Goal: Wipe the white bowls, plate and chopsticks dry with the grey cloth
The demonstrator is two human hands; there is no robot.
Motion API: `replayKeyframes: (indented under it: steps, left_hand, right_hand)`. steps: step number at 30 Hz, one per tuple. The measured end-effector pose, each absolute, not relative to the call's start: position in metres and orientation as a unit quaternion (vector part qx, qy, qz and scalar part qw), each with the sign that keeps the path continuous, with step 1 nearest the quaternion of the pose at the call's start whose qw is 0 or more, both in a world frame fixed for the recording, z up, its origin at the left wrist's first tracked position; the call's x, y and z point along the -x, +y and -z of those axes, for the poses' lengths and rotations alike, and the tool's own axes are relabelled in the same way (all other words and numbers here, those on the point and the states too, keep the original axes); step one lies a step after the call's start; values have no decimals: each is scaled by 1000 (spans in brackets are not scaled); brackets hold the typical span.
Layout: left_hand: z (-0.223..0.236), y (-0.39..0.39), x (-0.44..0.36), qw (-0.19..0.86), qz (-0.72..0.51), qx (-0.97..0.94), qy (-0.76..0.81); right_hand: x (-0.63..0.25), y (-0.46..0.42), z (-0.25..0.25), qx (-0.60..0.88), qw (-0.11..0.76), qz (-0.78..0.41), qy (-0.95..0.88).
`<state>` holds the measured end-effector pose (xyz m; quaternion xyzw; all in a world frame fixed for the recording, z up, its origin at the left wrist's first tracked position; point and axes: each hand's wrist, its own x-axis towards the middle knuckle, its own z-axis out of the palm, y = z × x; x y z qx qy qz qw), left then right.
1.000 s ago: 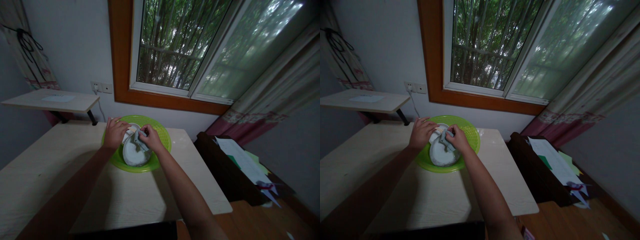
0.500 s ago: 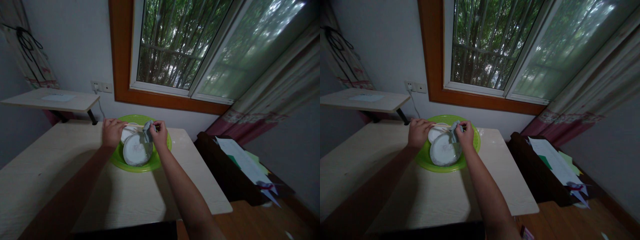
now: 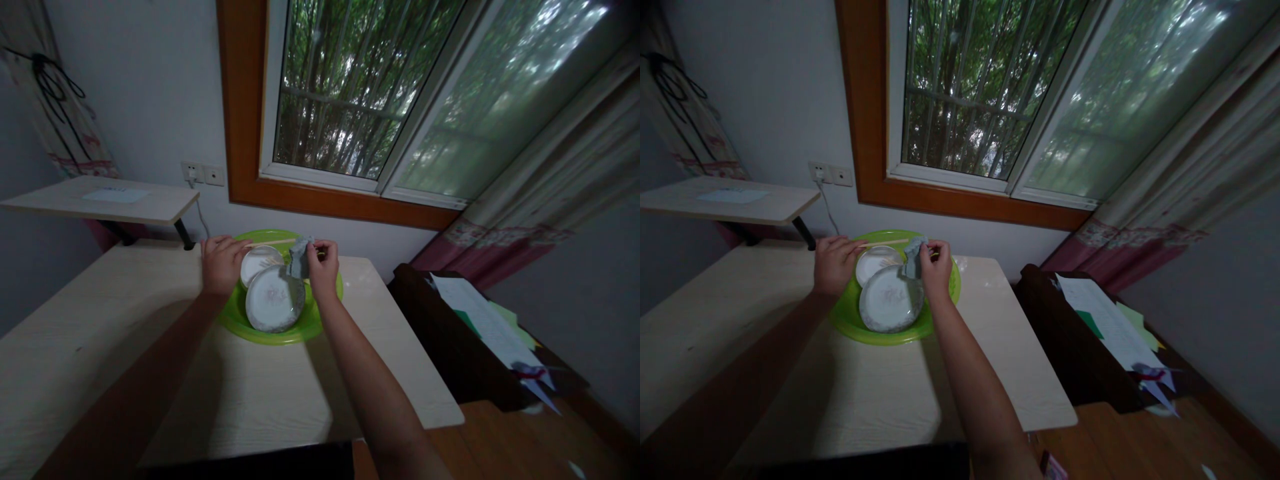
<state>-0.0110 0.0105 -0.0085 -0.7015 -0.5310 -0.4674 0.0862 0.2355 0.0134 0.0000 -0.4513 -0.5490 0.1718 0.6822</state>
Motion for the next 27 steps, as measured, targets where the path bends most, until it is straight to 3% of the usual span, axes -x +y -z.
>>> replayKeyframes:
  steps: [5, 11, 27]
  left_hand:
    - [6, 4, 5, 123, 455, 711, -523]
    - [0, 0, -3, 147, 379, 787, -464]
    - [6, 4, -9, 153, 282, 868, -379]
  right_hand:
    - [-228, 14, 3, 399, 653, -274, -583]
    - [-227, 16, 4, 364, 670, -316, -564]
    - [-230, 14, -3, 419, 684, -224, -554]
